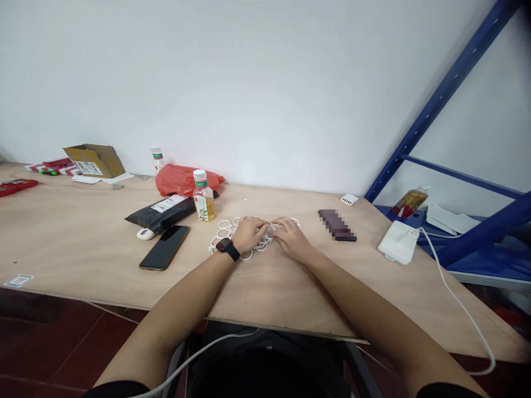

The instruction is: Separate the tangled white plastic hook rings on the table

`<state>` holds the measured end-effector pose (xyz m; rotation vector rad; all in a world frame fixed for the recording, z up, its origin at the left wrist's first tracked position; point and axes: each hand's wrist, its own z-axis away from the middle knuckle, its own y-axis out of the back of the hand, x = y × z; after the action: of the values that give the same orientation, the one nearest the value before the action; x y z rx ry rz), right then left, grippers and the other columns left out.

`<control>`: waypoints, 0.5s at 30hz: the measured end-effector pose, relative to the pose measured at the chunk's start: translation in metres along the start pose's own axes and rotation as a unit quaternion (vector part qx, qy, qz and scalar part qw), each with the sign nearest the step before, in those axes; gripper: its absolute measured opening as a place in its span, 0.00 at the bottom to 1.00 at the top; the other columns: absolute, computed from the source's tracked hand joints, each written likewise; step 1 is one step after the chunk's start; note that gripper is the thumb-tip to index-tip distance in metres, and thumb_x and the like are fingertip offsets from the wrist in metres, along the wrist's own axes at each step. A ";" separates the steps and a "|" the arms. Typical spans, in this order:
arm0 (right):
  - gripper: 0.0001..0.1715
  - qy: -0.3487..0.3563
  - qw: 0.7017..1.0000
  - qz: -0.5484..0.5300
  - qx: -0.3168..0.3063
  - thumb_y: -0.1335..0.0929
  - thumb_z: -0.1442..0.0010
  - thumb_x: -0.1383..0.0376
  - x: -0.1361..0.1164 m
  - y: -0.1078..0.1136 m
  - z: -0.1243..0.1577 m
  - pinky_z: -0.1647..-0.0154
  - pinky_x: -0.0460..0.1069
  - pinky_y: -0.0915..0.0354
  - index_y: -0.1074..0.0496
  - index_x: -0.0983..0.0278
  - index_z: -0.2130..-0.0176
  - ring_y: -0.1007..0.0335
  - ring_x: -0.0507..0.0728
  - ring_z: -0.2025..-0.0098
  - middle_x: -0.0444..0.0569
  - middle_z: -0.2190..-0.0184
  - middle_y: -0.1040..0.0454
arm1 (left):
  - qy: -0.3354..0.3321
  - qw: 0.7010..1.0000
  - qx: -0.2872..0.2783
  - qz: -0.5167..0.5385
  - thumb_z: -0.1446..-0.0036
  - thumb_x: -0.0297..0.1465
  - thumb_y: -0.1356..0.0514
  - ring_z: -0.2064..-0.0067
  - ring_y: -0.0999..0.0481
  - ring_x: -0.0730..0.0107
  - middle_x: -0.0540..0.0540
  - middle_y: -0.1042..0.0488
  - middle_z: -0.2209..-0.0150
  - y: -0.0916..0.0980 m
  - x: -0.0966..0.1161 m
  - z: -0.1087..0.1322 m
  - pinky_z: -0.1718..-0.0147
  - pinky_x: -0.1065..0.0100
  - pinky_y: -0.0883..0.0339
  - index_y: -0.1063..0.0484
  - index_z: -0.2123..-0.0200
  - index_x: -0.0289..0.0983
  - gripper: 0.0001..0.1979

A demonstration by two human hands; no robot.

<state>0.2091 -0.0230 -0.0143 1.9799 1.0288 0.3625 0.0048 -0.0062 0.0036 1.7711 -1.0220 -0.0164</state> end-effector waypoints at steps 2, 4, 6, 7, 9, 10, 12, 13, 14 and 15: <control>0.13 -0.002 1.000 0.002 0.006 0.37 0.39 0.71 0.001 -0.001 0.001 0.43 0.62 0.41 0.25 0.59 0.60 0.42 0.62 0.43 0.54 0.47 0.34 | -0.014 1.000 -0.003 0.008 0.37 0.35 0.47 0.60 0.24 0.66 0.47 0.20 0.63 0.000 0.002 0.000 0.53 0.62 0.39 0.21 0.62 0.41 0.13; 0.14 -0.016 1.000 -0.003 0.019 0.37 0.41 0.73 0.003 -0.001 0.002 0.43 0.63 0.41 0.24 0.59 0.63 0.42 0.63 0.43 0.54 0.47 0.34 | -0.026 1.000 0.000 0.009 0.39 0.34 0.44 0.62 0.24 0.67 0.48 0.19 0.64 0.000 0.002 0.000 0.54 0.63 0.39 0.21 0.64 0.40 0.11; 0.15 -0.031 0.999 -0.020 0.036 0.37 0.43 0.74 0.004 0.000 0.003 0.43 0.63 0.42 0.25 0.59 0.63 0.41 0.63 0.42 0.54 0.47 0.33 | -0.033 0.999 0.004 0.009 0.41 0.34 0.43 0.63 0.24 0.67 0.48 0.19 0.65 0.000 0.002 0.000 0.54 0.63 0.38 0.21 0.65 0.40 0.10; 0.15 -0.037 0.998 -0.036 0.044 0.38 0.43 0.74 0.004 0.000 0.003 0.43 0.63 0.41 0.25 0.59 0.63 0.40 0.63 0.43 0.54 0.48 0.33 | -0.034 0.999 0.007 0.009 0.42 0.33 0.42 0.63 0.24 0.67 0.48 0.19 0.66 0.000 0.002 0.000 0.55 0.63 0.38 0.21 0.65 0.40 0.09; 0.14 -0.056 0.993 -0.085 0.065 0.38 0.43 0.73 0.002 0.001 0.004 0.46 0.60 0.38 0.27 0.59 0.61 0.35 0.61 0.47 0.54 0.51 0.30 | -0.031 0.999 0.014 0.009 0.42 0.33 0.42 0.64 0.24 0.67 0.49 0.20 0.67 -0.001 0.001 0.000 0.55 0.63 0.38 0.21 0.66 0.40 0.09; 0.13 -0.073 0.988 -0.115 0.074 0.37 0.42 0.72 0.000 0.001 0.004 0.48 0.59 0.36 0.28 0.60 0.59 0.33 0.60 0.51 0.53 0.54 0.28 | -0.027 0.999 0.019 0.009 0.43 0.32 0.42 0.64 0.24 0.67 0.49 0.20 0.67 -0.001 0.000 0.000 0.56 0.63 0.38 0.21 0.66 0.40 0.09; 0.13 -0.117 0.975 -0.168 0.087 0.36 0.42 0.69 -0.003 0.000 0.005 0.53 0.56 0.33 0.31 0.60 0.56 0.30 0.58 0.57 0.51 0.59 0.26 | -0.021 0.999 0.029 0.006 0.43 0.32 0.41 0.64 0.24 0.67 0.49 0.20 0.68 -0.001 0.000 0.000 0.56 0.63 0.38 0.21 0.67 0.40 0.08; 0.13 -0.135 0.969 -0.188 0.086 0.36 0.42 0.67 -0.004 0.000 0.005 0.56 0.55 0.32 0.32 0.60 0.55 0.29 0.58 0.60 0.50 0.61 0.25 | -0.020 0.999 0.036 0.003 0.42 0.32 0.41 0.64 0.24 0.67 0.49 0.20 0.68 -0.001 0.000 0.000 0.56 0.63 0.38 0.21 0.67 0.40 0.08; 0.13 -0.148 0.965 -0.201 0.079 0.35 0.41 0.66 -0.006 -0.001 0.005 0.57 0.54 0.32 0.32 0.61 0.54 0.28 0.57 0.61 0.49 0.63 0.25 | -0.020 0.999 0.042 -0.002 0.42 0.32 0.42 0.63 0.24 0.67 0.48 0.20 0.67 -0.001 0.001 0.000 0.56 0.63 0.38 0.21 0.67 0.40 0.08; 0.13 -0.155 0.963 -0.209 0.072 0.34 0.41 0.64 -0.007 -0.001 0.004 0.58 0.53 0.32 0.32 0.61 0.55 0.28 0.57 0.62 0.49 0.63 0.25 | -0.023 0.999 0.049 -0.007 0.42 0.32 0.42 0.63 0.25 0.66 0.48 0.20 0.67 -0.001 0.002 0.000 0.55 0.62 0.39 0.21 0.66 0.40 0.08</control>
<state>0.2070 -0.0302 -0.0167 1.8070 1.2524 -0.2514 0.0063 -0.0073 0.0036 1.8750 -1.0579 -0.0161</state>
